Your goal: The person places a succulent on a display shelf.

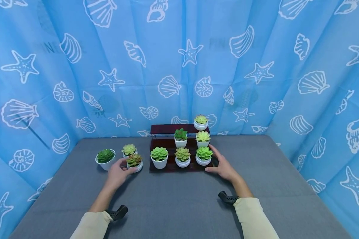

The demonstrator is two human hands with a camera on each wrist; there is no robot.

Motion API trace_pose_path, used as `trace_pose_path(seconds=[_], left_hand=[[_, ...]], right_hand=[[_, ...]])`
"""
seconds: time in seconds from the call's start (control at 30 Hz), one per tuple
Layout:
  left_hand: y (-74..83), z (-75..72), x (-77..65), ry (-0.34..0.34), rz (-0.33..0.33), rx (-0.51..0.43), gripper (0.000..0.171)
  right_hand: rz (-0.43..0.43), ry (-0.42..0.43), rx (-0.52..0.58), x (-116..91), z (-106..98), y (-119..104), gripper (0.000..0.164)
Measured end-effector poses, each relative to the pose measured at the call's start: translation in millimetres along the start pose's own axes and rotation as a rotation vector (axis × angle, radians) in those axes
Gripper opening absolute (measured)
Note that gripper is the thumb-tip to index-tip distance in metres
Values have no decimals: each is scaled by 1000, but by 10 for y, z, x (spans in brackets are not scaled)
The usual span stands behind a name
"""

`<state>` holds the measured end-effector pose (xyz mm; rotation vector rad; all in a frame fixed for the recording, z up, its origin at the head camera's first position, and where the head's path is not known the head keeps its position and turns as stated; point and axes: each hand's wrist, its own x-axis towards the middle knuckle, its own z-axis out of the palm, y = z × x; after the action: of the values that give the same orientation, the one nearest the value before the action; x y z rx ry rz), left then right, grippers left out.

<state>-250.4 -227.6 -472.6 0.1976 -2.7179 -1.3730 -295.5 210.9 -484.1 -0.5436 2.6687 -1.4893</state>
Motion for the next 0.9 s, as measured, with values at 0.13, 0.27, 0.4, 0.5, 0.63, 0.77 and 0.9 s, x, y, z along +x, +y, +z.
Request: trace_pose_path(seconds=[0.13, 0.27, 0.4, 0.5, 0.63, 0.77, 0.9], left_hand=[[21, 28, 15, -11, -16, 5, 75], [42, 42, 19, -5, -23, 4, 75], [59, 42, 16, 8, -8, 12, 74], [51, 41, 18, 16, 8, 21, 74], [41, 23, 10, 15, 13, 25, 74], [68, -4, -11, 11, 6, 30, 75], [118, -28, -31, 17, 5, 32, 75]], right_hand=[[0, -3, -8, -3, -4, 1, 97], [-5, 0, -10, -4, -4, 10, 98], [-2, 3, -12, -4, -4, 16, 99], [2, 5, -17, -4, -4, 25, 99], [8, 4, -26, 0, 2, 31, 98], [11, 4, -23, 2, 0, 32, 98], [10, 3, -22, 1, -4, 28, 99]])
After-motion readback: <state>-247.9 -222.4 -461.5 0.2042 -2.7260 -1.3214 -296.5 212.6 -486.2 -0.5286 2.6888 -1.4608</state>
